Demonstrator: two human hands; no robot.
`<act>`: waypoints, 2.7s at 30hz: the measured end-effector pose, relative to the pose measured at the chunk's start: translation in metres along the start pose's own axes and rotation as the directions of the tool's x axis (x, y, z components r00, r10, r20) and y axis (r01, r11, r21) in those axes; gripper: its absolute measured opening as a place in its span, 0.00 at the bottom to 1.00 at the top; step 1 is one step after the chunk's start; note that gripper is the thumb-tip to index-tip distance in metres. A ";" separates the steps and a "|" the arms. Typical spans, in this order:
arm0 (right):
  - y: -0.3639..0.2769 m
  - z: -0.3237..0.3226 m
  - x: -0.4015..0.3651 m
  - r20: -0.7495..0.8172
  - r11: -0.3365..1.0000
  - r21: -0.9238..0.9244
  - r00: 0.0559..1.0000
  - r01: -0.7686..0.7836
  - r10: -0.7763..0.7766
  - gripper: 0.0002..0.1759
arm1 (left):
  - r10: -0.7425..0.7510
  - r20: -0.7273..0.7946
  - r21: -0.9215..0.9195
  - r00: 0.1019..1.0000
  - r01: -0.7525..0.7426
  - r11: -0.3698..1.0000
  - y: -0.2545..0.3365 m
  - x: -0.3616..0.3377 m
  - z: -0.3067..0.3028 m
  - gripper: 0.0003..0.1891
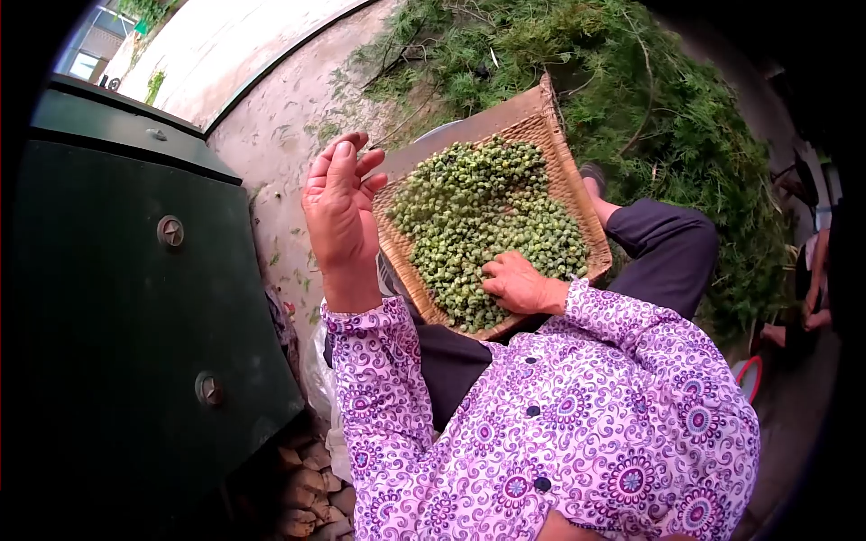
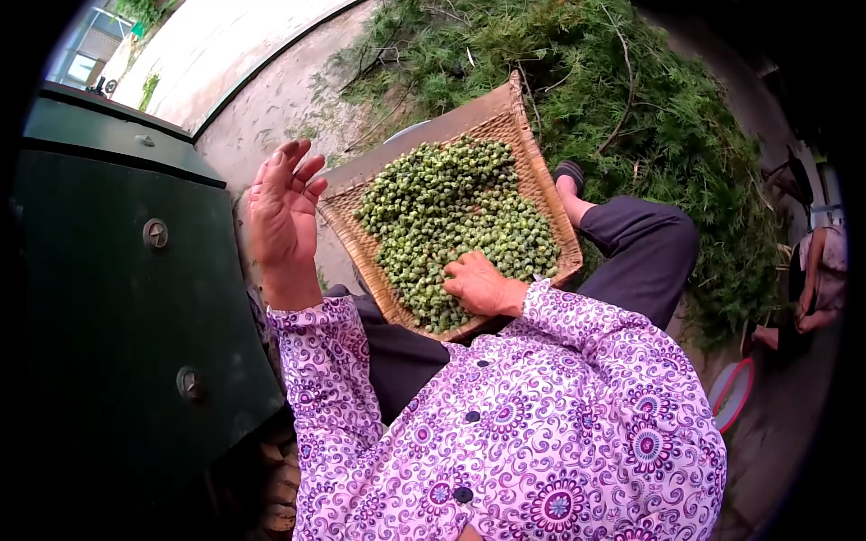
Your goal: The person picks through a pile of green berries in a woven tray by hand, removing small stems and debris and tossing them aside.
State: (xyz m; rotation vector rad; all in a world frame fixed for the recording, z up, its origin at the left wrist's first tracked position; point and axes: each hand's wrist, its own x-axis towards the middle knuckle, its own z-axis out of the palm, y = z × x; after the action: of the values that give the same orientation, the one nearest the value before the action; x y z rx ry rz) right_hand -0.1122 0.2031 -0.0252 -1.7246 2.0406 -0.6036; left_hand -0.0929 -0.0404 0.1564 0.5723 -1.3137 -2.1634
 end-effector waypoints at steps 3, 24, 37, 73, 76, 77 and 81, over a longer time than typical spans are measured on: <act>0.014 -0.020 -0.015 -0.063 0.994 -0.063 0.994 -0.089 0.085 0.08 | 0.003 0.011 -0.034 1.000 -0.003 0.999 0.002 -0.001 0.001 0.13; 0.015 0.043 0.100 -0.129 0.995 0.032 0.987 -0.091 0.094 0.02 | 0.059 0.033 0.027 0.998 -0.060 0.998 0.003 0.001 0.001 0.11; 0.041 0.010 0.067 0.069 0.870 0.338 0.932 -0.359 0.357 0.13 | 0.026 0.064 0.176 0.998 -0.037 0.984 -0.010 0.004 -0.002 0.11; 0.051 0.021 0.088 0.024 0.870 0.270 0.906 -0.412 0.422 0.11 | -0.071 0.166 0.322 0.984 0.014 0.947 -0.025 -0.006 -0.002 0.13; 0.041 0.031 0.101 0.011 0.846 0.100 0.851 -0.524 0.526 0.11 | -0.049 0.176 0.329 0.983 -0.012 0.944 -0.024 -0.005 -0.006 0.13; 0.044 0.041 0.104 0.003 0.848 0.068 0.850 -0.525 0.526 0.11 | -0.054 0.174 0.334 0.983 -0.007 0.943 -0.023 -0.004 -0.006 0.13; 0.040 0.035 0.103 0.086 0.819 0.136 0.831 -0.557 0.550 0.08 | -0.065 0.173 0.348 0.983 0.001 0.938 -0.020 -0.004 -0.004 0.13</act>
State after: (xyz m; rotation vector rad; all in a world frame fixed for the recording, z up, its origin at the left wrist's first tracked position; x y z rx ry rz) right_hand -0.1415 0.1049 -0.0788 -0.9619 2.2475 -0.5042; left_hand -0.0920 -0.0327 0.1371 0.5420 -1.8189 -2.0603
